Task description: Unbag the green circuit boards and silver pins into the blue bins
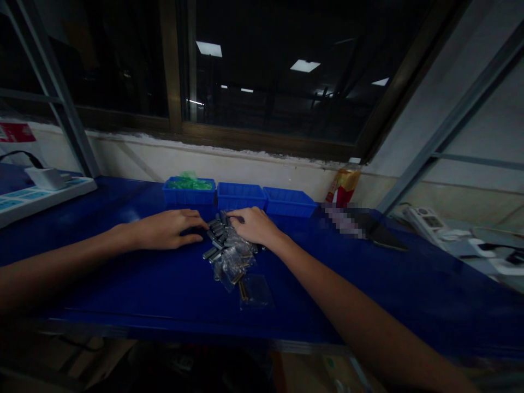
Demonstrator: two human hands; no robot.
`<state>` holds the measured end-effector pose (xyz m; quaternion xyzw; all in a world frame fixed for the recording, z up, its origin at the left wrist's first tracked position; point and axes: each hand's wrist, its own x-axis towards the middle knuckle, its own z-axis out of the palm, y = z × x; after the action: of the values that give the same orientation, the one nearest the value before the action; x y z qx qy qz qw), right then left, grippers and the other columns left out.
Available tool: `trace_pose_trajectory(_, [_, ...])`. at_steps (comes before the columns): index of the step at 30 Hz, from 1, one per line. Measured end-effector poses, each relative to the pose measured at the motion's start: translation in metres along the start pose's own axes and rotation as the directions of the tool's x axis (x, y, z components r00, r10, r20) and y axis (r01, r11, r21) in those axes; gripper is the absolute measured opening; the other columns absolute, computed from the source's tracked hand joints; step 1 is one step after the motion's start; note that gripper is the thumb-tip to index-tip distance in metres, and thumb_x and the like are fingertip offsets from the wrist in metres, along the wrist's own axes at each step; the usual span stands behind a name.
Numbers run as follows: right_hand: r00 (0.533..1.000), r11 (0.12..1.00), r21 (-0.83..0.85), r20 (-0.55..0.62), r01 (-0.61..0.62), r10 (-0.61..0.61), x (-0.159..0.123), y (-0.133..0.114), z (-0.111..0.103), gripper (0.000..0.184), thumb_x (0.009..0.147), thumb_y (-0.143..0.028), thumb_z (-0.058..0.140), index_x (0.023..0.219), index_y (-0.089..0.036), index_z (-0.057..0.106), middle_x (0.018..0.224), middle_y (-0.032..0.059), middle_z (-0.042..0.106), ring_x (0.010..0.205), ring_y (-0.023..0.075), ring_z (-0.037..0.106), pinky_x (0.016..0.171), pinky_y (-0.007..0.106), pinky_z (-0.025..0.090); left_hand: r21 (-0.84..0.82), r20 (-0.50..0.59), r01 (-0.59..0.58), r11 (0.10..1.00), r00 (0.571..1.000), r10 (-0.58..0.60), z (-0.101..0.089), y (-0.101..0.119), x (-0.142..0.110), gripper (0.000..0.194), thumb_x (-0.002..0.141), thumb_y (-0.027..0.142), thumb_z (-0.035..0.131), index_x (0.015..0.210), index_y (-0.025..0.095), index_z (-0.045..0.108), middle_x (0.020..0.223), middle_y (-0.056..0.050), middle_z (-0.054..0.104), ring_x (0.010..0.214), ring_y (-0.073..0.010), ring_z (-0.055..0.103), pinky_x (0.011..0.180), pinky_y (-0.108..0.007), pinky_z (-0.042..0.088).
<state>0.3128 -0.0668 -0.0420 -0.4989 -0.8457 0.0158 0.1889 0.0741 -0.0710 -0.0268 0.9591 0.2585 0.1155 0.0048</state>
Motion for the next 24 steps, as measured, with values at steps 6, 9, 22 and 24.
trace_pose_trajectory(6, [0.999,1.000,0.010,-0.041,-0.004,0.004,0.001,0.002,-0.001,0.030,0.081,-0.024,0.042,0.100,-0.021,0.066,0.098,0.0055,0.066,0.091,0.0208,0.060,0.081,0.034,0.045,-0.010,-0.105,0.020,1.000,0.994,-0.021,-0.004,0.005,0.005,0.027,0.084,0.032,0.044,0.104,0.020,0.057,0.095,-0.006,0.062,0.088,-0.0185,0.057,0.079,-0.032,0.042])
trace_pose_trajectory(9, [0.994,0.997,-0.001,-0.085,0.074,-0.074,0.003,0.002,0.000,0.028,0.080,-0.018,0.044,0.099,-0.015,0.065,0.101,0.0085,0.063,0.094,0.0200,0.058,0.085,0.034,0.043,-0.024,-0.105,0.034,0.999,0.994,-0.036,-0.007,0.003,0.004,0.028,0.083,0.032,0.045,0.104,0.019,0.058,0.094,-0.007,0.063,0.087,-0.0185,0.058,0.077,-0.032,0.042])
trace_pose_trajectory(22, [0.884,0.916,-0.140,-0.242,0.376,-0.400,-0.023,-0.060,-0.015,0.037,0.084,-0.011,0.036,0.120,-0.010,0.047,0.122,0.0127,0.050,0.113,0.0208,0.045,0.091,0.040,0.040,-0.859,0.059,0.305,0.412,0.857,-0.513,-0.007,0.013,0.010,0.056,0.085,0.051,0.023,0.090,0.010,0.060,0.081,-0.011,0.063,0.072,-0.0176,0.056,0.057,-0.027,0.040])
trace_pose_trajectory(24, [0.857,0.875,-0.165,-0.183,0.456,-0.481,-0.027,-0.069,-0.012,0.037,0.083,-0.010,0.037,0.119,-0.008,0.047,0.121,0.0131,0.051,0.113,0.0203,0.045,0.091,0.038,0.040,-0.903,0.029,0.253,0.348,0.842,-0.538,-0.006,0.013,0.011,0.045,0.083,0.047,0.035,0.085,0.010,0.060,0.078,-0.009,0.062,0.069,-0.0159,0.055,0.055,-0.025,0.038])
